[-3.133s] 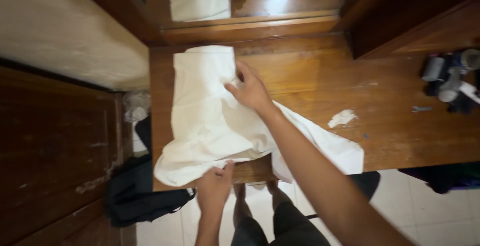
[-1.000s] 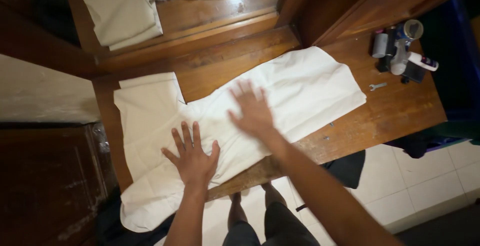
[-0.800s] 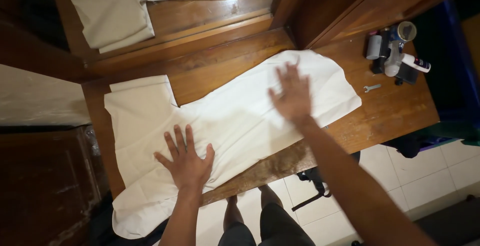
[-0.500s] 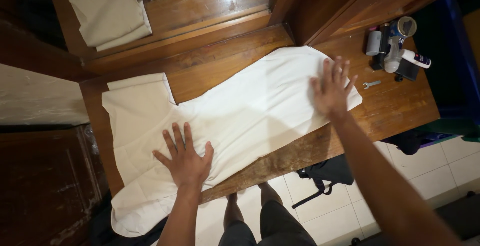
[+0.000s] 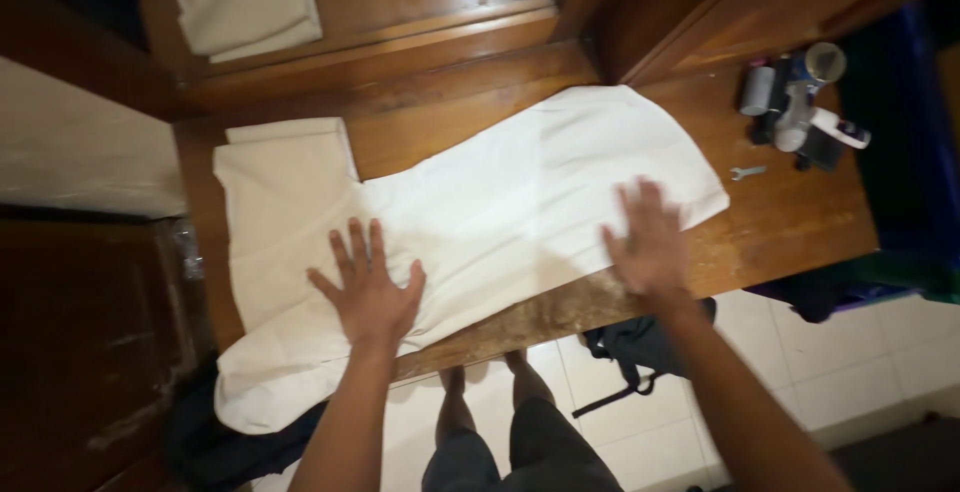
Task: The person folds a white shirt and a pair of beige trousers on a wooden desk. They smooth and fold each garment by hand, then place the folded items on a nearby bed.
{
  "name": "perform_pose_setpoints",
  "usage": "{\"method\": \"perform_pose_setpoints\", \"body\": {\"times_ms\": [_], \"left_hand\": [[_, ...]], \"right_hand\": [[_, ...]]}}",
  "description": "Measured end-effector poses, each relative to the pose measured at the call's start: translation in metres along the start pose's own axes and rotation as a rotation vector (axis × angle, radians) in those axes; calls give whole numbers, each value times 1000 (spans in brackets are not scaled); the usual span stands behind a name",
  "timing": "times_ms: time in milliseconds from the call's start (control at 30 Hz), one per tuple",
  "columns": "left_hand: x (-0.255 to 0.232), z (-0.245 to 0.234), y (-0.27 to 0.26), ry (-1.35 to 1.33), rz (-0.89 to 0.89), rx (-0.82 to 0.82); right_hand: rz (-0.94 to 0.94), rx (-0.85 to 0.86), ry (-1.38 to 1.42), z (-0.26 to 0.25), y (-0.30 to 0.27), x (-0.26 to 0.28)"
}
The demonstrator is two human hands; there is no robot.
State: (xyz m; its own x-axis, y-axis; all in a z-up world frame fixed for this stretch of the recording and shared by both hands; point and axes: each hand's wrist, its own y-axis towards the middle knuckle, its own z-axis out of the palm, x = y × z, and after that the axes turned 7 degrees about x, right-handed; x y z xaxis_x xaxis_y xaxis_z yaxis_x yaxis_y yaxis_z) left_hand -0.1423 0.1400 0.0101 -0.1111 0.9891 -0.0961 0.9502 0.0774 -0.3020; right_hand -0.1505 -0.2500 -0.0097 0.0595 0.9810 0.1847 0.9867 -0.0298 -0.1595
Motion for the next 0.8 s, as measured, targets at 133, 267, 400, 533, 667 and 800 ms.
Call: {"method": "perform_pose_setpoints", "body": {"times_ms": [133,267,400,533,667,800], "left_hand": [[2,-1,0,36,-22,43],[0,-1,0,16,-5,18],[7,-8,-12,-150,98,-110],[28,-12,-54,-304,97,-219],[77,-8,-98,-301,-289,-256],[119,5,-116,-237,-203,-387]], "right_hand": [[150,9,118,-2,-4,-40],[320,-28,240,4,-1,-53],[381,-285,292,12,-3,-26],[-18,-316,349,25,-38,53],[-439,-91,553,33,-56,154],[-625,26,548,17,-50,232]]}}
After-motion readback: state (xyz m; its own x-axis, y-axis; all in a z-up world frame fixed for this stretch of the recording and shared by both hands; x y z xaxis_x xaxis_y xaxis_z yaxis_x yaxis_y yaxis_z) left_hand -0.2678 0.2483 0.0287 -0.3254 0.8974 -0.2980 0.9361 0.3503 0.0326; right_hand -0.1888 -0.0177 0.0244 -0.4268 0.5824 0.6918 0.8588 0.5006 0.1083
